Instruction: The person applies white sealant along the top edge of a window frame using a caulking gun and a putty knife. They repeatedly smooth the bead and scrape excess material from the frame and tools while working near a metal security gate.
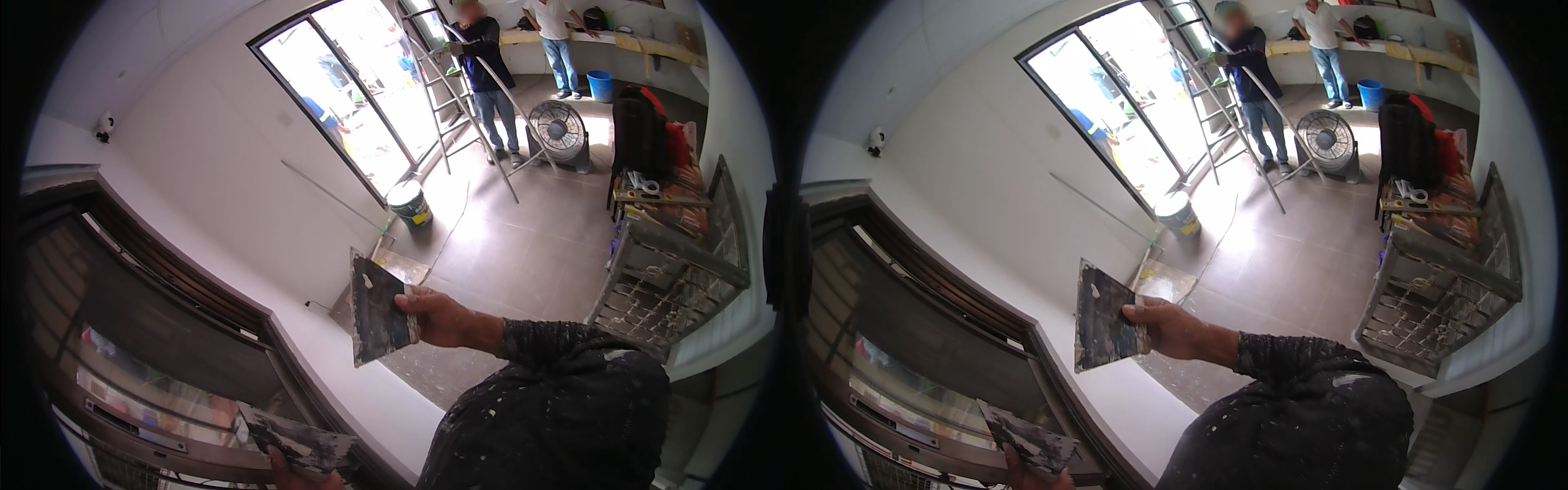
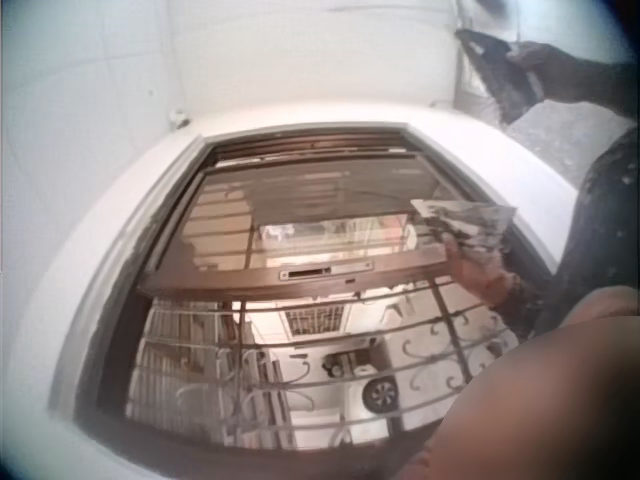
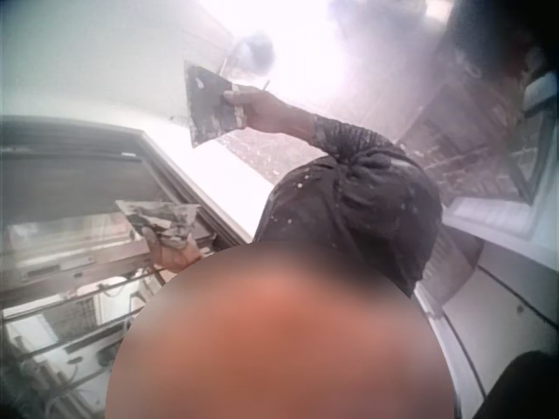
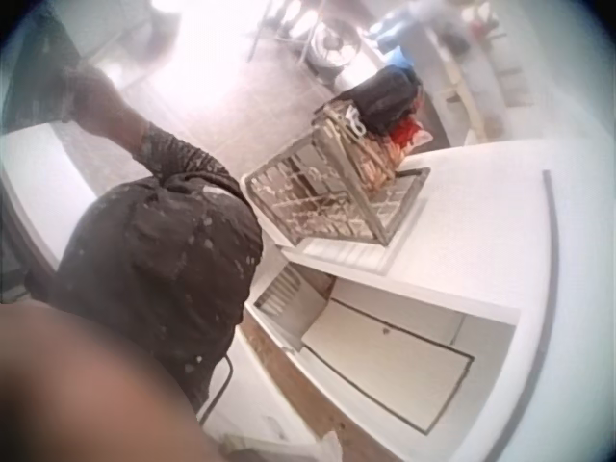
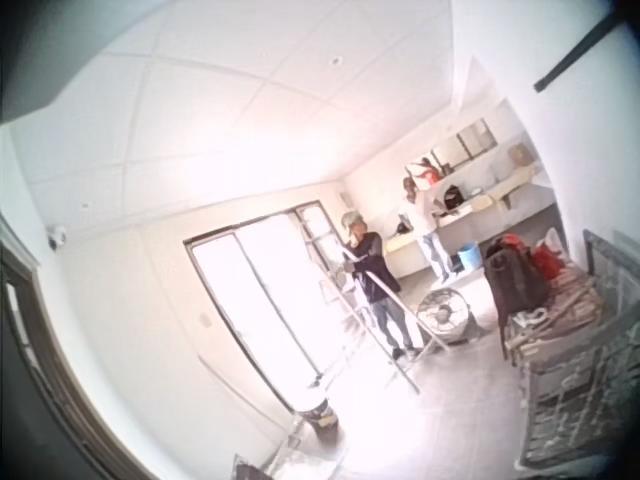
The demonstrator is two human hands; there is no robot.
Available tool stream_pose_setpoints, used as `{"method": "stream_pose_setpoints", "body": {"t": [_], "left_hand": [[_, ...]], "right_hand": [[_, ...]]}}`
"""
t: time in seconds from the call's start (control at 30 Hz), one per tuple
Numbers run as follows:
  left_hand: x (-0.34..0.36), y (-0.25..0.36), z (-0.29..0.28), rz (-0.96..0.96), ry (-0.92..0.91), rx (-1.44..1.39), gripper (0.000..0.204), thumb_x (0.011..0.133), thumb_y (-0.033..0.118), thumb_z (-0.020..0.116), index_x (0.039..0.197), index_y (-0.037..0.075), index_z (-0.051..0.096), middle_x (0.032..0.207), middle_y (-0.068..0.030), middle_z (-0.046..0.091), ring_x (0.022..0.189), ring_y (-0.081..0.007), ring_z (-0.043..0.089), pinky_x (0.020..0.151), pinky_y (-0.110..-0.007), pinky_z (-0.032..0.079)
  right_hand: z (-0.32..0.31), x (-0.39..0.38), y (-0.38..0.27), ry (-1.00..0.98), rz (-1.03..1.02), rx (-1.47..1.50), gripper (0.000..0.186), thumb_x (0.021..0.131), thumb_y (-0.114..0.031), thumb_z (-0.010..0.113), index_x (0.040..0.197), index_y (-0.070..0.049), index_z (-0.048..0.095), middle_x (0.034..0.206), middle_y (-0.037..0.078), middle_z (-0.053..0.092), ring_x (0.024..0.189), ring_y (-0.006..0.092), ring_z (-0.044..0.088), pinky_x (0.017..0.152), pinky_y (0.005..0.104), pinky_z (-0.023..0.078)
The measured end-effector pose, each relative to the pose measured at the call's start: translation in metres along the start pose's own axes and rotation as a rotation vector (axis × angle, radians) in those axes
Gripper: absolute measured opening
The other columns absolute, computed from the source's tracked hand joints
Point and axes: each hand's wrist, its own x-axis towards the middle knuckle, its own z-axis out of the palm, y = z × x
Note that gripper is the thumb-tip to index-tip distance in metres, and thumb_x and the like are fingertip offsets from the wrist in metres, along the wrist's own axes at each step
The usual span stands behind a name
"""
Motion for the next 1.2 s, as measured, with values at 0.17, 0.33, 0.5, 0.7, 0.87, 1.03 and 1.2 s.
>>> {"method": "stream_pose_setpoints", "body": {"t": [0.17, 0.33, 0.5, 0.7, 0.87, 1.03, 1.2], "left_hand": [[0.0, -0.004, 0.012, -0.101, -0.214, -0.19, 0.043, 0.099, 0.016, 0.059, 0.138, 0.0, 0.052, 0.136, -0.0131, 0.06, 0.122, -0.0258, 0.056, 0.105, -0.04, 0.045], [-0.005, -0.016, 0.024, 0.074, 0.342, 0.099, 0.045, 0.102, 0.02, 0.055, 0.139, -0.003, 0.05, 0.141, -0.0155, 0.056, 0.128, -0.0268, 0.052, 0.109, -0.042, 0.042], [-0.001, -0.016, 0.028, -0.002, 0.147, -0.11, 0.046, 0.101, 0.024, 0.057, 0.139, -0.002, 0.051, 0.141, -0.0159, 0.056, 0.129, -0.0293, 0.052, 0.111, -0.047, 0.04], [-0.002, -0.024, 0.019, -0.02, 0.361, 0.043, 0.049, 0.1, 0.023, 0.057, 0.14, -0.004, 0.049, 0.14, -0.0186, 0.055, 0.128, -0.0313, 0.052, 0.11, -0.049, 0.041], [0.014, -0.037, -0.008, 0.301, -0.02, 0.7, 0.047, 0.099, 0.019, 0.058, 0.137, -0.007, 0.05, 0.132, -0.0262, 0.058, 0.117, -0.032, 0.06, 0.099, -0.047, 0.051], [0.03, -0.044, -0.017, 0.418, -0.007, 1.021, 0.043, 0.097, 0.018, 0.062, 0.132, -0.006, 0.056, 0.12, -0.0227, 0.067, 0.102, -0.0287, 0.068, 0.095, -0.041, 0.054], [0.031, -0.062, 0.008, -0.383, 0.118, -0.288, 0.047, 0.099, 0.024, 0.057, 0.14, 0.002, 0.051, 0.139, -0.0143, 0.058, 0.127, -0.0306, 0.056, 0.107, -0.05, 0.045]], "right_hand": [[-0.013, 0.001, 0.007, 0.054, 0.037, -0.009, 0.051, 0.097, -0.027, 0.065, 0.137, 0.0, 0.046, 0.129, 0.012, 0.061, 0.119, 0.0242, 0.062, 0.105, 0.0426, 0.05], [-0.006, 0.002, 0.006, 0.021, 0.029, -0.034, 0.05, 0.097, -0.027, 0.065, 0.135, 0.0, 0.046, 0.128, 0.011, 0.062, 0.118, 0.0229, 0.062, 0.104, 0.0412, 0.05], [0.01, 0.006, 0.006, 0.094, 0.016, -0.044, 0.038, 0.101, -0.029, 0.06, 0.126, -0.001, 0.054, 0.115, 0.007, 0.067, 0.104, 0.0154, 0.068, 0.09, 0.0326, 0.056], [0.009, 0.002, 0.002, 0.133, 0.059, 0.018, 0.037, 0.1, -0.029, 0.06, 0.127, -0.004, 0.055, 0.112, 0.005, 0.069, 0.1, 0.0143, 0.07, 0.086, 0.0288, 0.057], [0.001, -0.005, 0.0, 0.2, 0.015, 0.036, 0.033, 0.1, -0.03, 0.06, 0.123, -0.007, 0.057, 0.108, 0.004, 0.071, 0.092, 0.0111, 0.071, 0.074, 0.026, 0.057], [-0.003, -0.01, 0.01, 0.279, 0.105, 0.075, 0.032, 0.1, -0.03, 0.06, 0.122, -0.008, 0.056, 0.11, 0.004, 0.07, 0.086, 0.0123, 0.071, 0.071, 0.0266, 0.056], [-0.011, -0.043, 0.002, 0.46, 0.217, 0.085, 0.039, 0.1, -0.029, 0.06, 0.129, -0.005, 0.052, 0.121, 0.01, 0.065, 0.11, 0.022, 0.065, 0.089, 0.0419, 0.056]]}}
